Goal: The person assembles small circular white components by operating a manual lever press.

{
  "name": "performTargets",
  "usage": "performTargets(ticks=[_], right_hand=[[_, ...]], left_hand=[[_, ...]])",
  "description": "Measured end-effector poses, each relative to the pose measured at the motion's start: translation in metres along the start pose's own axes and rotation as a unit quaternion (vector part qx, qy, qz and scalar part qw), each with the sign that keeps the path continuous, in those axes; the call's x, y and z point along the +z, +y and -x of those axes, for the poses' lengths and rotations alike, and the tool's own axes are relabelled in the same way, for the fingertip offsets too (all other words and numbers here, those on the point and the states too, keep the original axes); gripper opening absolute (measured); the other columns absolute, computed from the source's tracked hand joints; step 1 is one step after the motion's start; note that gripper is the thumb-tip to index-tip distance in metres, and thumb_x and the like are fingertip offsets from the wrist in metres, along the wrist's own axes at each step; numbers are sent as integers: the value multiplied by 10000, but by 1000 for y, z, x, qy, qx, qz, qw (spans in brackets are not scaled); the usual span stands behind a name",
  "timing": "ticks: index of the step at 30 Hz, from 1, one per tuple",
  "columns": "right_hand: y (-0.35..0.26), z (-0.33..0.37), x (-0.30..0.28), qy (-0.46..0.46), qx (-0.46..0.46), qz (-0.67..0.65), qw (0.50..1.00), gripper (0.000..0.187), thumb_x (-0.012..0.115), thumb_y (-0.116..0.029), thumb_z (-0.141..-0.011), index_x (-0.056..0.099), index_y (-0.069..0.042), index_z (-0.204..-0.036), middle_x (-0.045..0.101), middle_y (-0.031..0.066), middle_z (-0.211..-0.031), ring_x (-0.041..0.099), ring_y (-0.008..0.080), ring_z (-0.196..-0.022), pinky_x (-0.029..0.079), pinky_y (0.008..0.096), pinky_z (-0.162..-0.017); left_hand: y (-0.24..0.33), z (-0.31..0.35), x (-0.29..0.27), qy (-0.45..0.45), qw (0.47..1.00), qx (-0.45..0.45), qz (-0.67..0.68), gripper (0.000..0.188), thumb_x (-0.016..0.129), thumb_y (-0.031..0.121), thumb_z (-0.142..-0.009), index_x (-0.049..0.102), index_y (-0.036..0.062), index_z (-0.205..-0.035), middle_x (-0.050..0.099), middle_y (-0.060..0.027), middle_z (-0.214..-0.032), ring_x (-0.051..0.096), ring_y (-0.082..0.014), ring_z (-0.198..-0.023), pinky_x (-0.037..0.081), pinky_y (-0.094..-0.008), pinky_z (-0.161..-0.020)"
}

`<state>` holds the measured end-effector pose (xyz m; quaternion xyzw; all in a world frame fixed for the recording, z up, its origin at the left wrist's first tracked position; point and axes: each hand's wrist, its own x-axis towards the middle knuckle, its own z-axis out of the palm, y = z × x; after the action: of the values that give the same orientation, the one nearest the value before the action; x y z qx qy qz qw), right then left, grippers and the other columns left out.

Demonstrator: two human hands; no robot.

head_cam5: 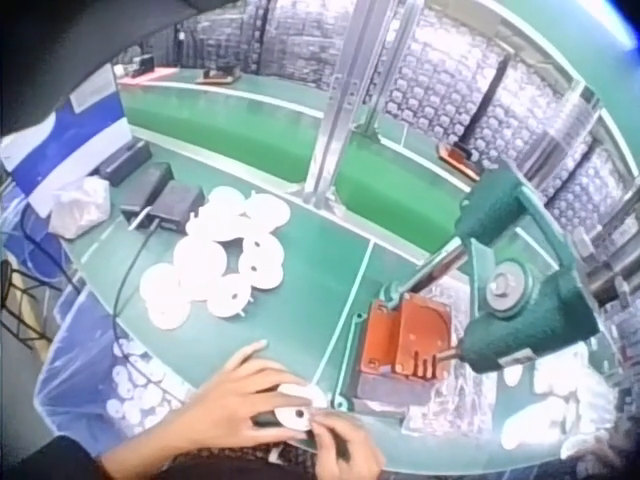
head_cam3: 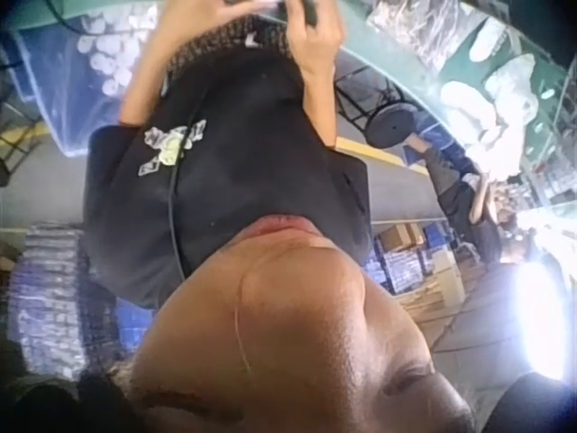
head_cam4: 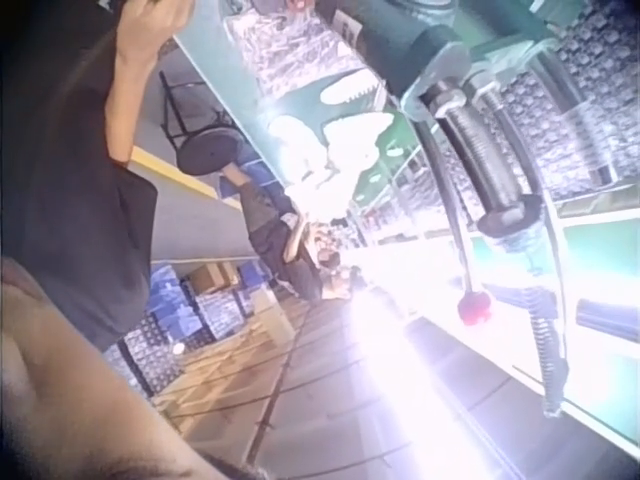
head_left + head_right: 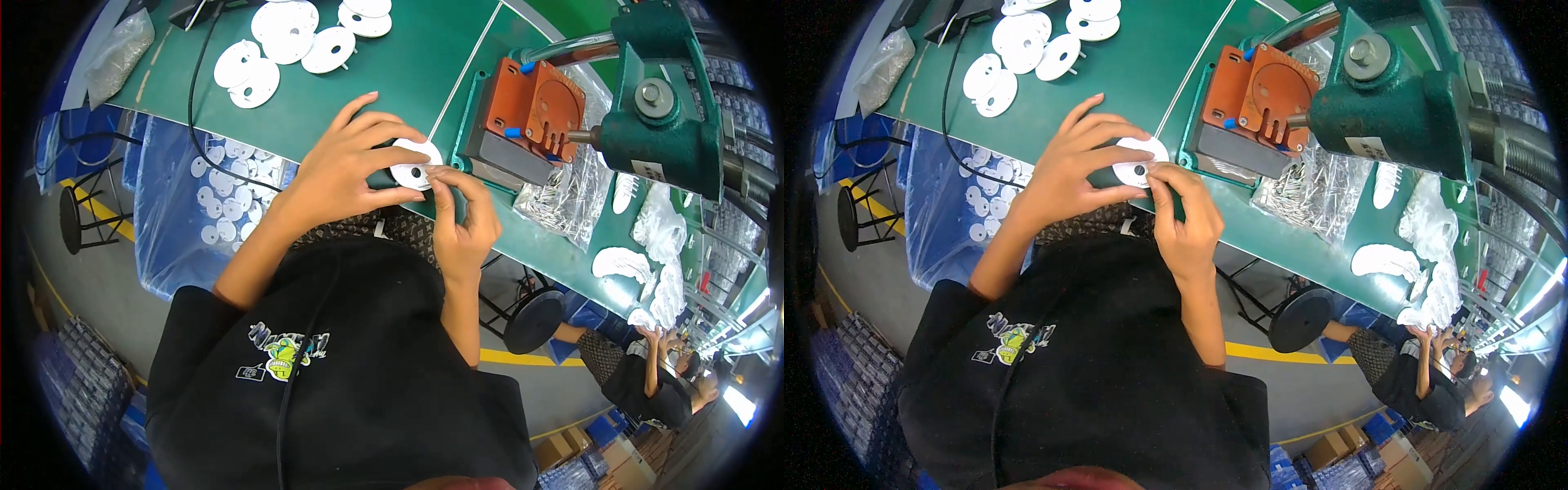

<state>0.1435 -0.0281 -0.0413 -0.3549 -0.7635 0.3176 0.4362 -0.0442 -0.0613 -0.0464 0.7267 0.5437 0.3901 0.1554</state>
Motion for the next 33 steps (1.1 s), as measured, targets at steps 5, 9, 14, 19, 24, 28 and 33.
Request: performTargets(ticks=[5,9,14,19,24,28,33], right_hand=[[-1,1,3,0,15,-9,1000,135,691,55,-863,652,30,-990,716,139,-948,703,274,-869,549,335,-790],[-6,-6,1,-12,-37,38,999,150,710,46,-847,656,28,-986,710,144,-932,697,292,-841,549,347,-773],[5,-11,5,-19,-108,35,993,152,760,26,-771,678,15,-899,701,117,-920,676,285,-862,537,344,-746],[-1,2,-24,-23,-86,15,996,216,714,-128,-858,709,17,-1017,686,164,-997,647,373,-920,519,415,-862],[15,44,-43,112,69,15,991,180,630,-28,-900,675,18,-1068,688,163,-958,664,314,-889,520,373,-818],[17,45,-42,80,81,54,992,185,613,32,-893,649,25,-1074,687,147,-911,667,274,-840,516,348,-780],[20,40,-44,89,85,32,992,204,627,40,-880,647,20,-1082,694,139,-920,671,255,-857,519,345,-805]], left_hand=[[-1,2,0,4,1000,1,-6,336,819,326,-745,737,143,-1015,669,3,-1176,590,-215,-1131,303,-509,-1161],[1,-1,-1,7,1000,-2,-7,316,815,309,-755,735,130,-1003,676,-3,-1158,589,-213,-1121,319,-497,-1158],[-2,-1,1,7,1000,-12,27,311,815,250,-749,735,118,-1020,683,-28,-1146,609,-234,-1103,355,-489,-1143],[5,-3,-2,18,998,-6,64,324,819,191,-724,761,114,-1032,694,-48,-1154,618,-272,-1155,457,-463,-1056],[50,-50,-1,101,986,121,57,328,833,198,-705,764,114,-1014,706,-59,-1130,645,-293,-1127,516,-442,-965],[49,-89,34,135,978,155,-32,359,798,218,-771,718,62,-1084,678,-114,-1195,557,-333,-1260,413,-499,-1073],[47,-105,44,126,981,109,-97,538,751,354,-825,616,55,-1250,570,-71,-1343,424,-324,-1371,295,-511,-1163]])
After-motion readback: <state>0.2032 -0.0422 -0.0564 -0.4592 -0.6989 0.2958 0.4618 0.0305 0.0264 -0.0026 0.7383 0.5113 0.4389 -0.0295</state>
